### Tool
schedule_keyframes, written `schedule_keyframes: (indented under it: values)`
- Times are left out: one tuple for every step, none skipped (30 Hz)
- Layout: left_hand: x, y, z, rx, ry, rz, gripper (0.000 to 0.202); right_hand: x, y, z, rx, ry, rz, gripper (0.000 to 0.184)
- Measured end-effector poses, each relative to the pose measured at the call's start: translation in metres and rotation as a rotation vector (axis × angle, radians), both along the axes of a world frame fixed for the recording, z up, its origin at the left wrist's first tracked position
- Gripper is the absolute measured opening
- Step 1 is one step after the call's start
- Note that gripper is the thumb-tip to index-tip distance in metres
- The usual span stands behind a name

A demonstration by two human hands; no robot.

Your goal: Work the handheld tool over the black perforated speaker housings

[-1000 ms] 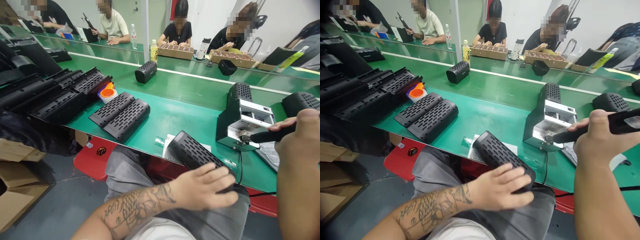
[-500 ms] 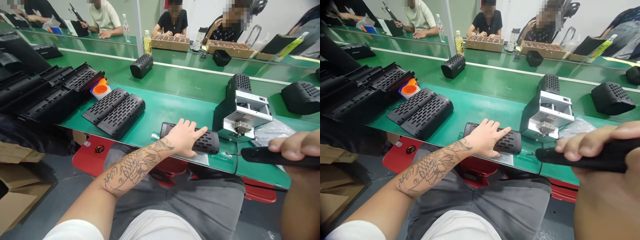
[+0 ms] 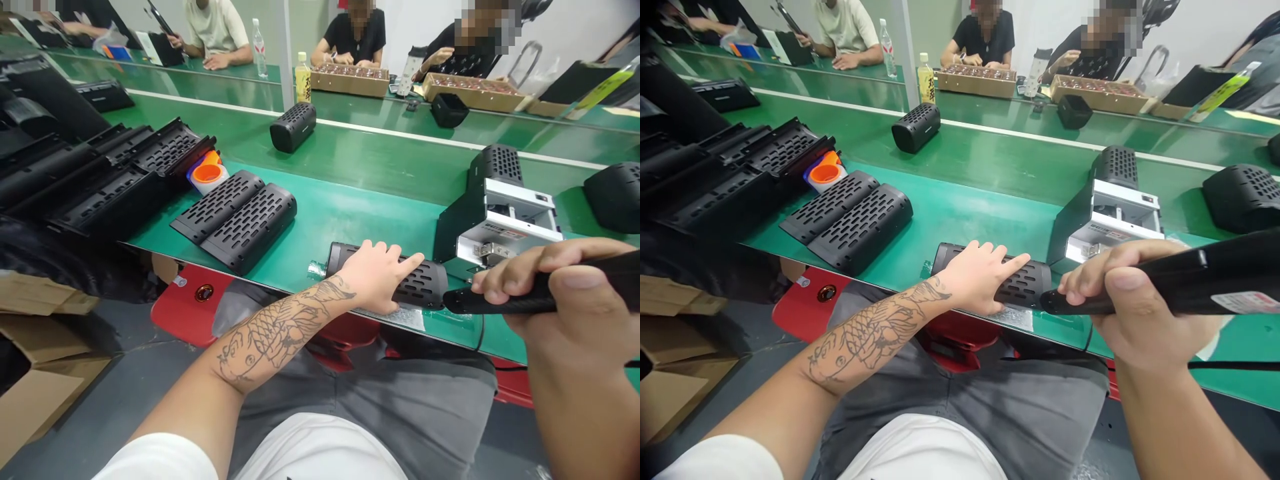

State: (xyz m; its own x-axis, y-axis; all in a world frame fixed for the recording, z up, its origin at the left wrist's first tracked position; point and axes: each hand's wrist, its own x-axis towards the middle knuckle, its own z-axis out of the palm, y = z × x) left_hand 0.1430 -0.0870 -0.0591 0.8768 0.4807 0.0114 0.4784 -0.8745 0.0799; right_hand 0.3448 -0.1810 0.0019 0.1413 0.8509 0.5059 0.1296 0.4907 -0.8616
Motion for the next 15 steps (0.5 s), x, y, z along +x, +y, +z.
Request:
schedule_keyframes:
  values:
    - [0.0004,0.0003,0.0003,-0.004,0.0,0.001,0.1,0.0006,0.0006,-0.0013,0.005,-0.029,0.029,0.039]
    - [0.0007,0.0007,0.0007,-0.01,0.001,0.004,0.1,0.0006,0.0012,-0.0023,0.008,-0.05,0.049,0.037]
    - [0.0011,0.001,0.0011,-0.019,0.003,0.006,0.1,0.0001,0.0017,-0.0027,0.008,-0.057,0.057,0.036]
    - [0.0013,0.0014,0.0016,-0.028,0.004,0.007,0.1,-0.0006,0.0022,-0.0028,0.002,-0.056,0.059,0.036]
    - [0.0015,0.0018,0.0019,-0.038,0.006,0.006,0.1,-0.0012,0.0027,-0.0025,-0.007,-0.055,0.068,0.036]
    - [0.0016,0.0023,0.0021,-0.045,0.006,0.006,0.1,-0.0016,0.0031,-0.002,-0.019,-0.051,0.079,0.037]
    - [0.0018,0.0027,0.002,-0.049,0.005,0.005,0.101,-0.0016,0.0035,-0.0014,-0.03,-0.05,0.097,0.037]
    - [0.002,0.0032,0.0016,-0.051,0.003,0.006,0.101,-0.0013,0.004,-0.001,-0.039,-0.048,0.113,0.038]
    - [0.0022,0.0037,0.001,-0.051,0.0,0.008,0.101,-0.0006,0.0045,-0.0007,-0.047,-0.047,0.127,0.039]
    - [0.0025,0.0041,0.0002,-0.05,-0.003,0.011,0.101,0.0002,0.0051,-0.0007,-0.05,-0.052,0.14,0.04]
    - [0.0028,0.0044,-0.0007,-0.049,-0.006,0.015,0.102,0.0011,0.0057,-0.001,-0.048,-0.06,0.15,0.04]
    - [0.0032,0.0047,-0.0015,-0.049,-0.009,0.017,0.102,0.0018,0.0063,-0.0015,-0.042,-0.072,0.164,0.039]
    - [0.0035,0.0048,-0.0022,-0.048,-0.01,0.019,0.102,0.0022,0.0067,-0.0022,-0.034,-0.084,0.178,0.038]
    - [0.0037,0.0047,-0.0027,-0.048,-0.01,0.02,0.102,0.0022,0.0071,-0.003,-0.026,-0.091,0.186,0.037]
    - [0.0038,0.0046,-0.0029,-0.049,-0.01,0.02,0.102,0.0017,0.0071,-0.0038,-0.022,-0.093,0.189,0.037]
